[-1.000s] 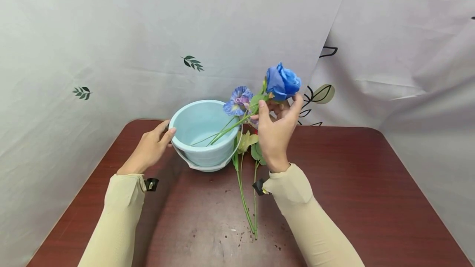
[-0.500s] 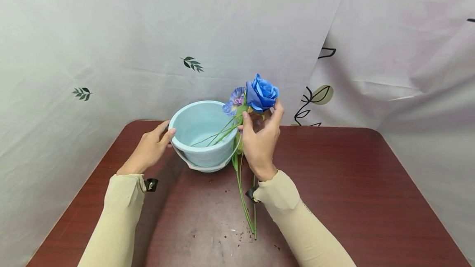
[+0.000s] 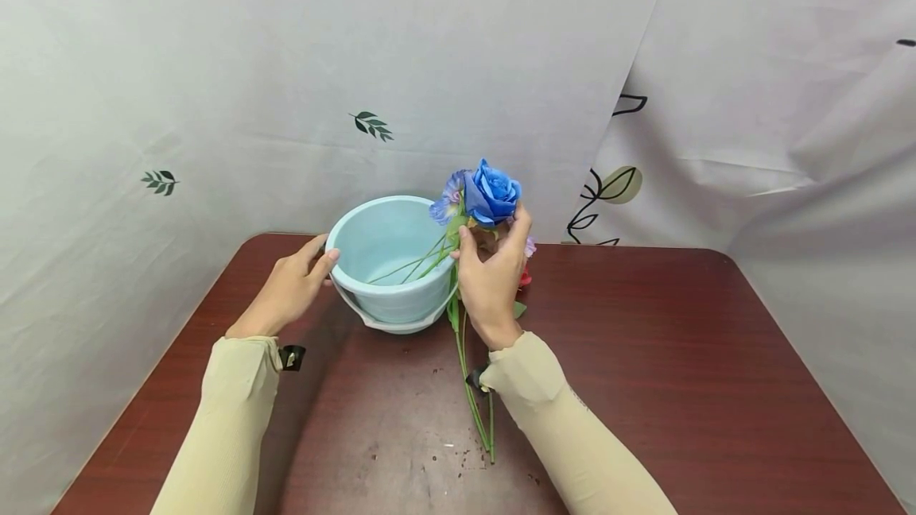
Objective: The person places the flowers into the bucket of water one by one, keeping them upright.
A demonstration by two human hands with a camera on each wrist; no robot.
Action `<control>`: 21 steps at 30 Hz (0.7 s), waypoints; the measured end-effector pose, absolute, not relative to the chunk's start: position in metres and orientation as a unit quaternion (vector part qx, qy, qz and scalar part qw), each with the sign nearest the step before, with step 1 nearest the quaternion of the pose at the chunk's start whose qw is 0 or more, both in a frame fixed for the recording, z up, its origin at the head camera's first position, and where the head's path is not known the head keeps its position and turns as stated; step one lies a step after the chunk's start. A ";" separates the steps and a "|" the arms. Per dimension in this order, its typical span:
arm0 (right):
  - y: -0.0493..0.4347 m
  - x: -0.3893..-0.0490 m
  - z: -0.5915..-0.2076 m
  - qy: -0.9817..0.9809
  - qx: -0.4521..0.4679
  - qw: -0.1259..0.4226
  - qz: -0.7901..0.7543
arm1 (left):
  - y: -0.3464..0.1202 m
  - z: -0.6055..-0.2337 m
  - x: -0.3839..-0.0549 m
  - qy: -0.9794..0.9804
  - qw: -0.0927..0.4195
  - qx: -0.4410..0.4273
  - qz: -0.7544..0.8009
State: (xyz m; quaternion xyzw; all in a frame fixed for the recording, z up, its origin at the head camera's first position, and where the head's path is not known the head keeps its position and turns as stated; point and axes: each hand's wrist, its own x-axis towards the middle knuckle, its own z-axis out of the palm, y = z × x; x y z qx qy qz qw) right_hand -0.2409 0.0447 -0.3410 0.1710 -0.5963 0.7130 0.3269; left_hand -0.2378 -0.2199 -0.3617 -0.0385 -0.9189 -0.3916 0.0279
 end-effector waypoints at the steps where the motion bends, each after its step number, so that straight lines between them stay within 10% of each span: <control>1: 0.044 -0.241 -0.342 -0.599 0.171 0.325 0.711 | -0.220 -0.362 -0.238 -0.919 0.029 -0.039 -0.390; 21: 0.040 -0.245 -0.352 -0.635 0.150 0.295 0.698 | -0.220 -0.362 -0.238 -0.920 0.028 -0.042 -0.390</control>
